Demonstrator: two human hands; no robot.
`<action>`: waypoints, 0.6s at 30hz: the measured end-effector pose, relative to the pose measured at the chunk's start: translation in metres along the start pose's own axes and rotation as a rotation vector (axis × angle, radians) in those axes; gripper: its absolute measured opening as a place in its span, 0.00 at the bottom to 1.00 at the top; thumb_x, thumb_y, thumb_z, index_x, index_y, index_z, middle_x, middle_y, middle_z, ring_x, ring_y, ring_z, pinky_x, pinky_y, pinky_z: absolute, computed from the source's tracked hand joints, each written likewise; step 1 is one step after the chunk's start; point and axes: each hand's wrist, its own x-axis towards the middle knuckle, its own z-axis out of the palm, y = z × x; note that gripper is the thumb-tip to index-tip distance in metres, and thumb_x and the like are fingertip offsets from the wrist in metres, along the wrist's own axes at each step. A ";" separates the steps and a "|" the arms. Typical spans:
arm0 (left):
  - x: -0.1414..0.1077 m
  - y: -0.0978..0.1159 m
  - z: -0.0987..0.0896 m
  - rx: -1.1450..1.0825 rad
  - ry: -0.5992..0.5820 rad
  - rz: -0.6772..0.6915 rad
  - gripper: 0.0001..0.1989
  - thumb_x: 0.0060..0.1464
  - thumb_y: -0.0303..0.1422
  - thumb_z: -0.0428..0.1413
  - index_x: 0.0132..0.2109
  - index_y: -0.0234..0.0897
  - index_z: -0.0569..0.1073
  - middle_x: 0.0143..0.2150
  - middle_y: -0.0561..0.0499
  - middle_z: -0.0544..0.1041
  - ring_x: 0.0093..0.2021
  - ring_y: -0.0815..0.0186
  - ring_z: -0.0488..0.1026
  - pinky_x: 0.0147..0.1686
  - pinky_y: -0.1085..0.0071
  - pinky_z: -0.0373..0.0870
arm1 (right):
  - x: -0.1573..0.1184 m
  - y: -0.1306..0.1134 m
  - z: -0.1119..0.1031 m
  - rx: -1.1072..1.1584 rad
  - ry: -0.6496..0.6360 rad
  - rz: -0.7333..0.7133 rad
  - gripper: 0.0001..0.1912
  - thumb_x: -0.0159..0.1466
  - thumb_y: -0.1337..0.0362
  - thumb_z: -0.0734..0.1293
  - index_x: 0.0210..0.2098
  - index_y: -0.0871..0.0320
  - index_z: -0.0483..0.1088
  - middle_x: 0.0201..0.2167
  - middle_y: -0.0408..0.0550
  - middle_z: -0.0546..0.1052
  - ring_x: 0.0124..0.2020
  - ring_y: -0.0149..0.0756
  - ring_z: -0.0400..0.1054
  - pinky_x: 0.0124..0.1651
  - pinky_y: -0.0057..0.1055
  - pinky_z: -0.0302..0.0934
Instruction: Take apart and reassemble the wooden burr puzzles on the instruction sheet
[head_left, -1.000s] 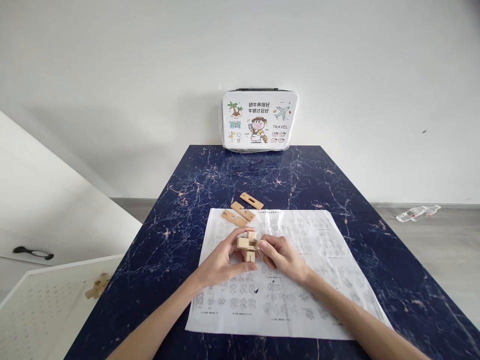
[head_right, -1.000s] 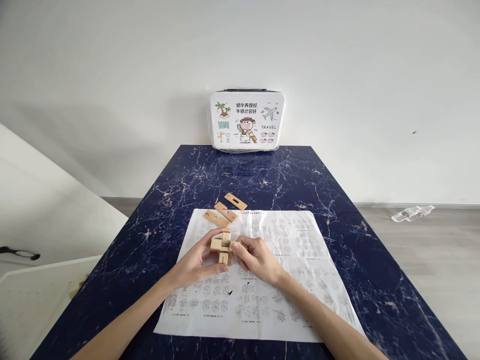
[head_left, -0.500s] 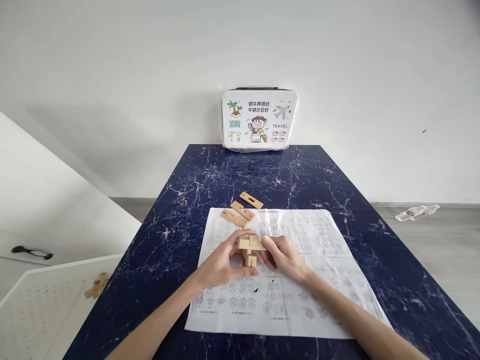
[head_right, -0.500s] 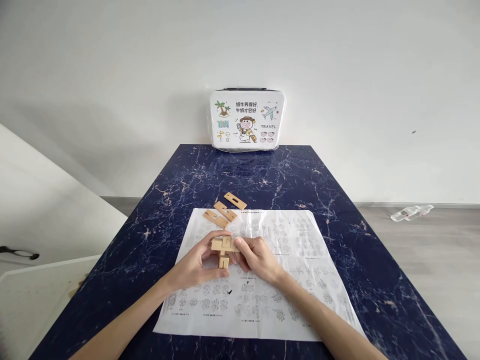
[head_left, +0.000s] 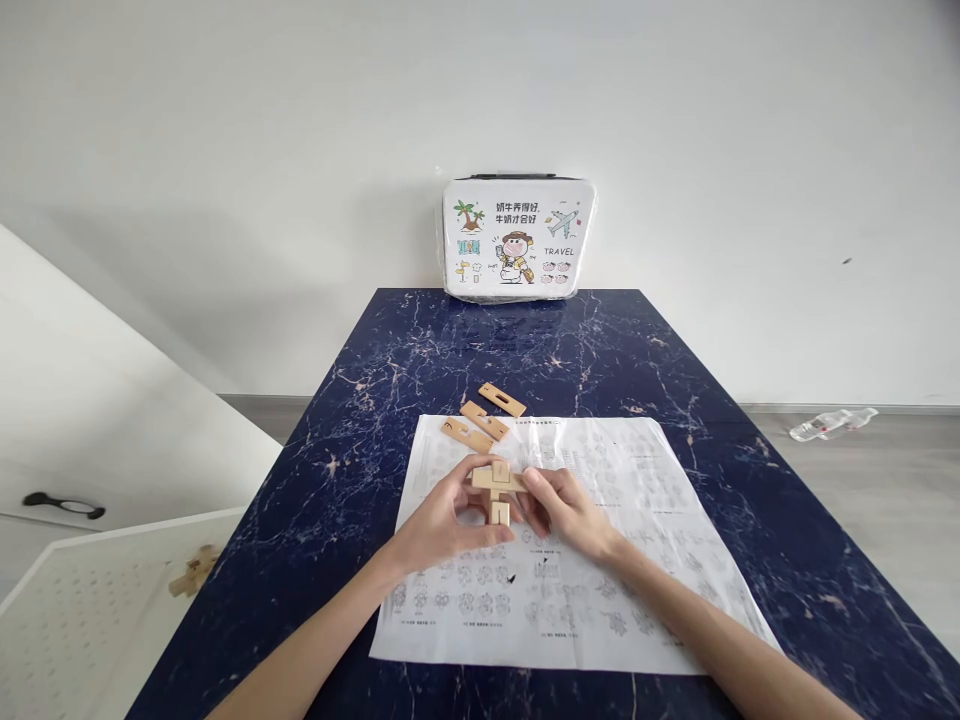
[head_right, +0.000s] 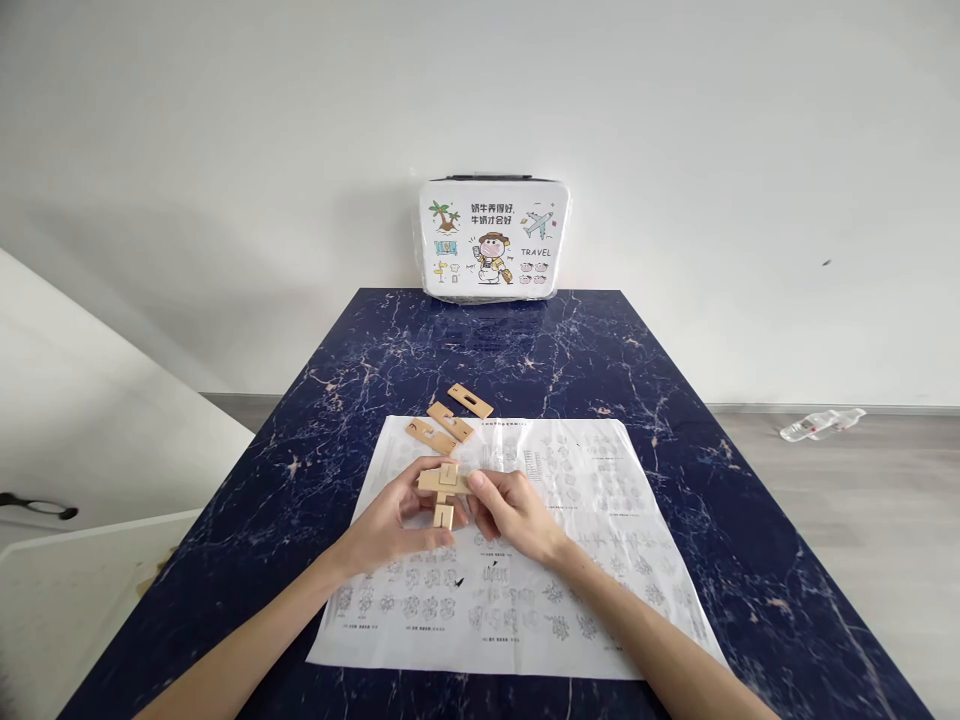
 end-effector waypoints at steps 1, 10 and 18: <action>0.001 0.000 -0.001 -0.022 0.019 0.000 0.34 0.54 0.36 0.72 0.62 0.41 0.64 0.46 0.46 0.82 0.47 0.56 0.81 0.49 0.59 0.75 | 0.000 0.000 0.000 0.005 0.023 -0.012 0.35 0.78 0.39 0.53 0.25 0.55 0.65 0.16 0.41 0.68 0.19 0.30 0.59 0.29 0.31 0.57; 0.007 0.006 -0.010 -0.022 0.365 0.093 0.27 0.58 0.47 0.68 0.57 0.39 0.71 0.39 0.51 0.78 0.29 0.70 0.69 0.34 0.69 0.70 | 0.003 0.004 0.009 -0.320 0.198 -0.251 0.11 0.70 0.57 0.69 0.49 0.53 0.70 0.44 0.51 0.75 0.41 0.42 0.72 0.43 0.40 0.71; 0.006 0.008 -0.009 0.004 0.402 0.080 0.28 0.58 0.47 0.68 0.59 0.40 0.71 0.41 0.51 0.78 0.28 0.71 0.67 0.33 0.70 0.68 | 0.006 0.011 0.013 -0.519 0.083 -0.340 0.35 0.62 0.57 0.78 0.65 0.47 0.65 0.61 0.56 0.69 0.64 0.58 0.63 0.64 0.60 0.65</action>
